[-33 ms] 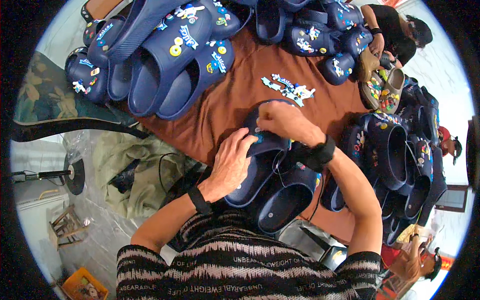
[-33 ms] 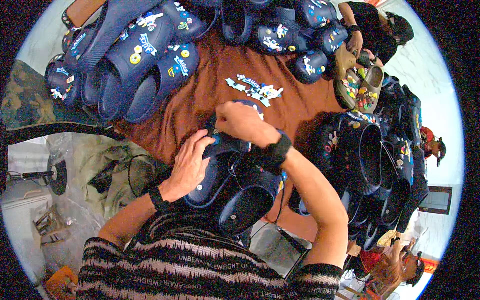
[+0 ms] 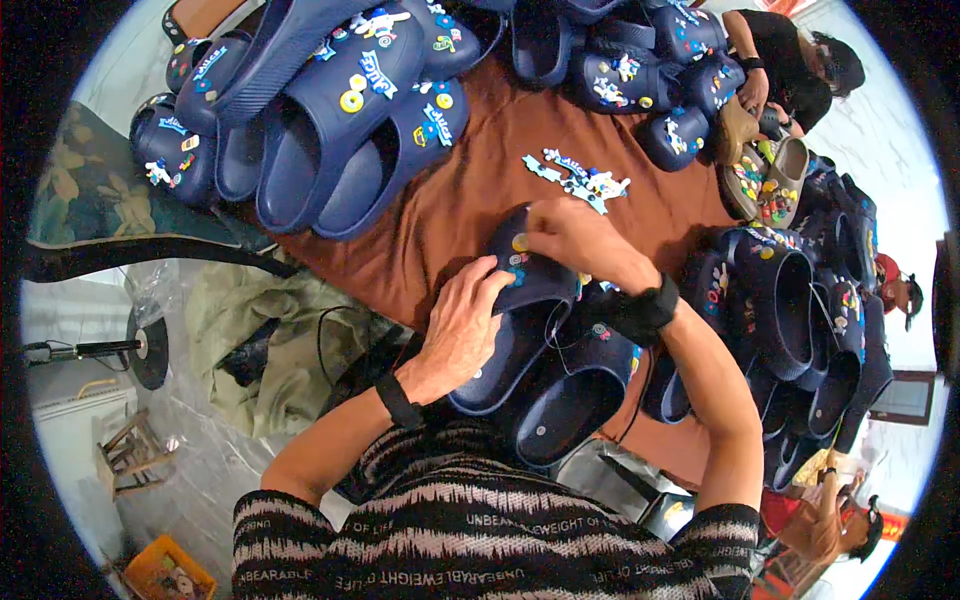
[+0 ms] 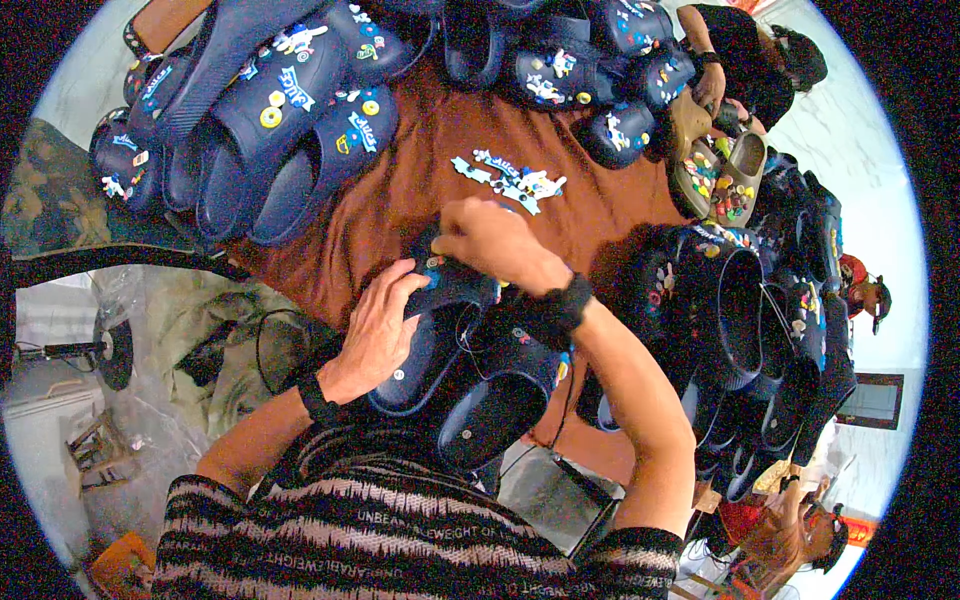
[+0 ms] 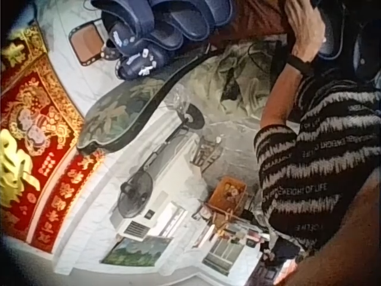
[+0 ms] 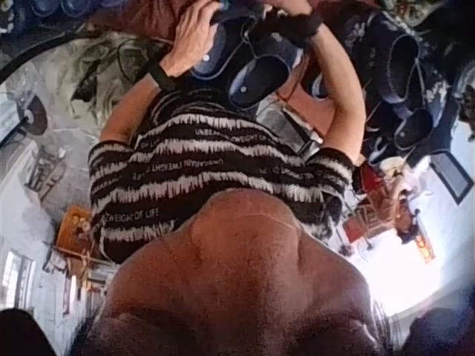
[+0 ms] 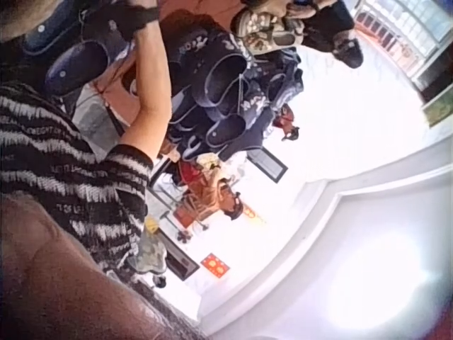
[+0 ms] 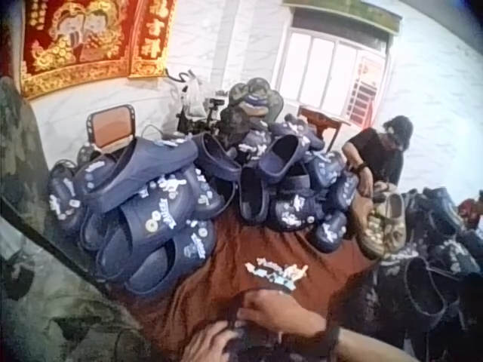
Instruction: Attaching decorative charms to blue clog-style shoes.
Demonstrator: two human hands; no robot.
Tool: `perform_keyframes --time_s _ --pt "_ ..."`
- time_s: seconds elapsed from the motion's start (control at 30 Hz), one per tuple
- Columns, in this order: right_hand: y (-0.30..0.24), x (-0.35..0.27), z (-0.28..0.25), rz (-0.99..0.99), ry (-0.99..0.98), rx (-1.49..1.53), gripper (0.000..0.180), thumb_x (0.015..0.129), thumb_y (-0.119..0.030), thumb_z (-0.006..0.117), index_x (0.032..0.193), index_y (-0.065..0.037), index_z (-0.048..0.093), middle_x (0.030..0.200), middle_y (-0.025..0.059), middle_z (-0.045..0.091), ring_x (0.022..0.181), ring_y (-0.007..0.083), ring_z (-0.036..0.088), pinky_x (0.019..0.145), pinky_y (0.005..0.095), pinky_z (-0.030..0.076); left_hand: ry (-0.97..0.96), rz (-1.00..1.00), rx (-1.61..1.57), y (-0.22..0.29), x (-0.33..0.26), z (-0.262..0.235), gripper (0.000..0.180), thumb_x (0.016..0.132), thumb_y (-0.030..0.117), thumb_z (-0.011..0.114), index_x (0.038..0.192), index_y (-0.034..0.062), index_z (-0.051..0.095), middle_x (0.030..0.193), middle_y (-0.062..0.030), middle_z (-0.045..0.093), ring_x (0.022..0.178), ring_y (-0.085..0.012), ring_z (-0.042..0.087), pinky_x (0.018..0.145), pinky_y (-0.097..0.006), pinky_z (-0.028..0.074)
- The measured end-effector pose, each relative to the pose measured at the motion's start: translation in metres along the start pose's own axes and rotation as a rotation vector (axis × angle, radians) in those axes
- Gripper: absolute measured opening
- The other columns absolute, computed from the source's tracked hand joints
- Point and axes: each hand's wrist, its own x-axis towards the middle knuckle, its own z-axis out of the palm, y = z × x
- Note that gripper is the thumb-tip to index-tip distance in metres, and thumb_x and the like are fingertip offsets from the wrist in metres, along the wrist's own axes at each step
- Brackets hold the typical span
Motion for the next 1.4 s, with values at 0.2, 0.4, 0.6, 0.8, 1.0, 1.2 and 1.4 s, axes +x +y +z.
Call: perform_keyframes --time_s 0.2,0.4,0.6,0.8,1.0,1.2,1.4 --pt "0.033 -0.042 -0.024 0.164 0.241 0.093 0.022 0.09 -0.021 0.063 0.095 -0.001 0.068 0.091 0.0204 0.071 0.086 0.0402 0.068 0.076 0.0465 0.053 -0.002 -0.011 -0.004 0.006 0.006 -0.005 0.061 0.084 0.006 0.069 0.14 0.0036 0.043 0.142 -0.0206 0.044 0.13 -0.0404 0.046 0.11 -0.048 0.038" --pt "0.067 -0.077 -0.002 0.213 0.237 -0.008 0.021 0.093 -0.021 0.059 0.1 -0.005 0.07 0.095 0.0206 0.071 0.093 0.041 0.067 0.08 0.0474 0.053 -0.051 0.052 0.071 0.007 0.016 -0.003 0.064 0.08 0.001 0.071 0.139 0.0038 0.044 0.141 -0.0189 0.045 0.129 -0.0394 0.046 0.11 -0.047 0.038" --pt "0.06 -0.089 -0.005 0.087 0.316 0.21 0.02 0.093 -0.016 0.058 0.1 0.001 0.068 0.093 0.0203 0.07 0.089 0.0378 0.069 0.079 0.0431 0.053 -0.053 -0.01 0.035 0.007 0.014 0.002 0.066 0.078 -0.006 0.068 0.139 0.0058 0.044 0.142 -0.0181 0.044 0.134 -0.039 0.043 0.111 -0.048 0.037" --pt "0.063 -0.15 -0.009 0.274 0.521 0.305 0.018 0.095 -0.01 0.057 0.101 0.004 0.066 0.083 0.0165 0.069 0.077 0.0209 0.065 0.07 0.0345 0.051 -0.027 0.045 0.027 0.007 0.01 0.001 0.063 0.084 -0.002 0.064 0.142 0.004 0.042 0.146 -0.0207 0.04 0.136 -0.0412 0.039 0.114 -0.048 0.033" --pt "0.045 -0.224 0.046 0.407 0.68 0.465 0.02 0.096 -0.012 0.058 0.107 0.005 0.064 0.084 0.0116 0.067 0.078 0.0163 0.061 0.072 0.0318 0.05 0.037 0.243 0.017 0.03 -0.013 -0.019 0.042 0.091 0.004 0.059 0.132 -0.0027 0.052 0.135 -0.0236 0.05 0.128 -0.0408 0.048 0.111 -0.048 0.036" --pt "0.008 -0.243 0.061 0.509 0.664 0.59 0.047 0.096 -0.02 0.06 0.136 0.003 0.053 0.136 0.019 0.056 0.127 0.0298 0.053 0.109 0.0365 0.039 -0.259 0.088 -0.075 0.052 -0.043 -0.011 0.057 0.093 0.019 0.064 0.14 -0.0051 0.045 0.136 -0.0276 0.05 0.127 -0.0432 0.049 0.109 -0.047 0.039" --pt "0.036 -0.184 0.049 0.142 0.505 0.237 0.054 0.1 -0.033 0.053 0.146 -0.006 0.047 0.155 0.0205 0.038 0.145 0.0391 0.032 0.12 0.0449 0.024 -0.429 0.021 0.083 0.067 -0.024 0.005 0.088 0.09 0.046 0.067 0.146 -0.011 0.03 0.138 -0.033 0.047 0.124 -0.0448 0.05 0.104 -0.049 0.042"
